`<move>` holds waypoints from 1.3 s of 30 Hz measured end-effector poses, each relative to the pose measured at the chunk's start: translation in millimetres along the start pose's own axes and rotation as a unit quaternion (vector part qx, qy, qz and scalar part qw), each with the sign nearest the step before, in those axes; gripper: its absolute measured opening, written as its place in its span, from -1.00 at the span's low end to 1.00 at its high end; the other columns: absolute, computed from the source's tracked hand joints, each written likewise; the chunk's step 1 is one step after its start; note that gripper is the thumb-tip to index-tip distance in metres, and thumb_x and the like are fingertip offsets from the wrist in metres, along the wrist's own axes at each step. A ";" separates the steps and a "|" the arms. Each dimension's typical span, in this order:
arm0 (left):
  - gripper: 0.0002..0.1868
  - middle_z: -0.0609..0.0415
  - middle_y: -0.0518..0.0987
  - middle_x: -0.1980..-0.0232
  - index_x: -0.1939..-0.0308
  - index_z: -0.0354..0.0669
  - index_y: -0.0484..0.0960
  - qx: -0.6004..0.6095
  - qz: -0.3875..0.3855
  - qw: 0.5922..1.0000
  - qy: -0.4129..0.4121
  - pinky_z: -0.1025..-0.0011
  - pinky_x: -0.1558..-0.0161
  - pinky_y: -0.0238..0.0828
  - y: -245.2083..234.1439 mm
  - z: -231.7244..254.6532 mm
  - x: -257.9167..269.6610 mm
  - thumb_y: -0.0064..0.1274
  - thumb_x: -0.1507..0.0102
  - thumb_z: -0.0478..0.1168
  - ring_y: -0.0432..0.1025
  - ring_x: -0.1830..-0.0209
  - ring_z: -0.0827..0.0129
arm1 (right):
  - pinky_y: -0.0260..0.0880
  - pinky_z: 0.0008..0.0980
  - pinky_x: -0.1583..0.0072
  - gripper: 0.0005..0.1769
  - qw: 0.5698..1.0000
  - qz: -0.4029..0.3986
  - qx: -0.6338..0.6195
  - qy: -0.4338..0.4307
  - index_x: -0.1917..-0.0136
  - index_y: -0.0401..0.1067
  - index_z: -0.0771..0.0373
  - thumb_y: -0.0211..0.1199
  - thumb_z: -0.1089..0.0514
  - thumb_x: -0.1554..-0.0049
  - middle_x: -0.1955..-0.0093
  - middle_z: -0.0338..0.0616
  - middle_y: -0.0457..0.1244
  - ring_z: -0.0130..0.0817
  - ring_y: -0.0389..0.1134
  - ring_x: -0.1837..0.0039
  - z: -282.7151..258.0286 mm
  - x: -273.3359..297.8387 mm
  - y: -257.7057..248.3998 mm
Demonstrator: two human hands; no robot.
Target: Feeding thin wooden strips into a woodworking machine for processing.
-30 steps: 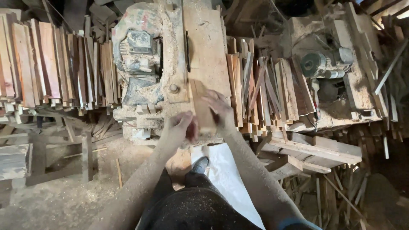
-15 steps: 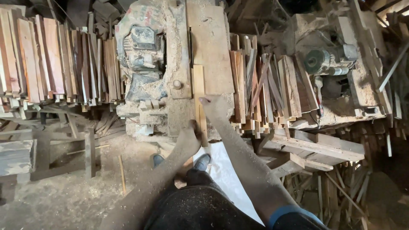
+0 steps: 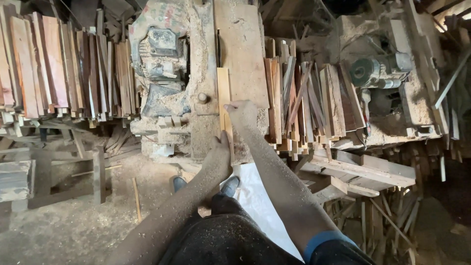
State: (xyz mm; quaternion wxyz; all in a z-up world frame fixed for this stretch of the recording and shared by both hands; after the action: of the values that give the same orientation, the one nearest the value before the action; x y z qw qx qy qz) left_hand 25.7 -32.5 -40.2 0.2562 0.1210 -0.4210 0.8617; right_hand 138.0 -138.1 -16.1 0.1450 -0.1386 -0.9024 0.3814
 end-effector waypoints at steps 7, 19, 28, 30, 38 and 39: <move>0.06 -0.29 0.35 -0.07 -0.40 -0.62 0.06 -0.136 0.053 0.986 0.081 0.34 0.23 0.67 -17.1 16.4 -41.4 0.26 0.13 -0.46 0.55 0.02 -0.16 | 0.55 -0.25 -0.01 -0.71 1.000 0.023 -0.017 0.004 0.01 0.65 -0.10 0.45 -0.13 0.01 0.17 -0.26 0.47 -0.20 0.50 0.00 10.2 -13.5 1.6; 0.00 -0.17 0.38 -0.08 -0.46 -0.37 0.13 -0.154 0.075 0.985 -0.003 -0.01 0.04 0.58 -41.5 -4.1 -104.8 0.28 0.00 -0.30 0.60 0.06 -0.20 | 0.54 -0.22 -0.05 -0.72 0.995 -0.002 -0.076 0.061 0.00 0.65 -0.07 0.46 -0.02 0.02 0.15 -0.15 0.47 -0.15 0.51 0.01 39.3 -27.3 26.7; -0.07 -0.24 0.42 -0.11 -0.52 -0.39 0.13 -0.172 0.091 0.981 0.000 -0.24 0.12 0.50 -44.1 -15.4 -164.2 0.10 -0.08 -0.30 0.58 0.03 -0.22 | 0.53 -0.24 -0.14 -0.80 0.998 -0.002 -0.025 0.060 0.09 0.65 -0.30 0.44 -0.09 0.05 0.16 -0.36 0.47 -0.22 0.50 -0.04 34.2 -75.3 40.9; -0.11 -0.27 0.42 -0.16 -0.55 -0.29 0.09 -0.138 0.075 0.987 -0.019 -0.36 0.10 0.43 -39.3 -23.4 -179.9 0.03 -0.16 -0.20 0.54 -0.05 -0.32 | 0.53 -0.28 -0.16 -0.79 0.996 0.018 -0.018 0.085 0.07 0.65 -0.30 0.42 -0.12 0.04 0.13 -0.31 0.47 -0.23 0.50 -0.04 33.6 -74.6 41.7; -0.31 -0.04 0.67 0.09 -0.47 -0.20 0.20 -0.227 0.102 0.969 -0.011 -0.09 0.09 0.40 -61.0 -8.5 -181.8 -0.18 -0.22 -0.19 0.60 0.05 0.00 | 0.48 -0.10 -0.19 -0.75 0.998 0.009 -0.053 0.035 0.01 0.66 -0.14 0.40 -0.12 -0.02 0.05 -0.19 0.47 -0.07 0.46 -0.15 7.8 -89.6 30.5; -0.27 -0.02 0.67 0.04 -0.51 -0.23 0.14 -0.239 0.102 0.966 -0.010 -0.06 0.06 0.40 -65.3 -5.0 -179.1 -0.16 -0.23 -0.20 0.60 0.02 0.05 | 0.47 -0.07 -0.19 -0.75 0.999 0.004 -0.042 0.017 0.01 0.66 -0.13 0.39 -0.12 -0.04 0.03 -0.16 0.47 -0.03 0.45 -0.16 7.3 -95.9 33.2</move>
State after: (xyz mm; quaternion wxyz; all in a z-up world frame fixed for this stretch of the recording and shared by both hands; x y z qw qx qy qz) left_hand 211.6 -55.8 -75.9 0.1839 0.0213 -0.6270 0.7567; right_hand 228.1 -155.2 -60.1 0.1528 -0.1548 -0.9144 0.3413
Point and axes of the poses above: each hand's wrist, its own x-axis away from the middle knuckle, its own y-axis out of the palm, z = x × y, the point moved 8 cm from there along -x, towards the middle knuckle
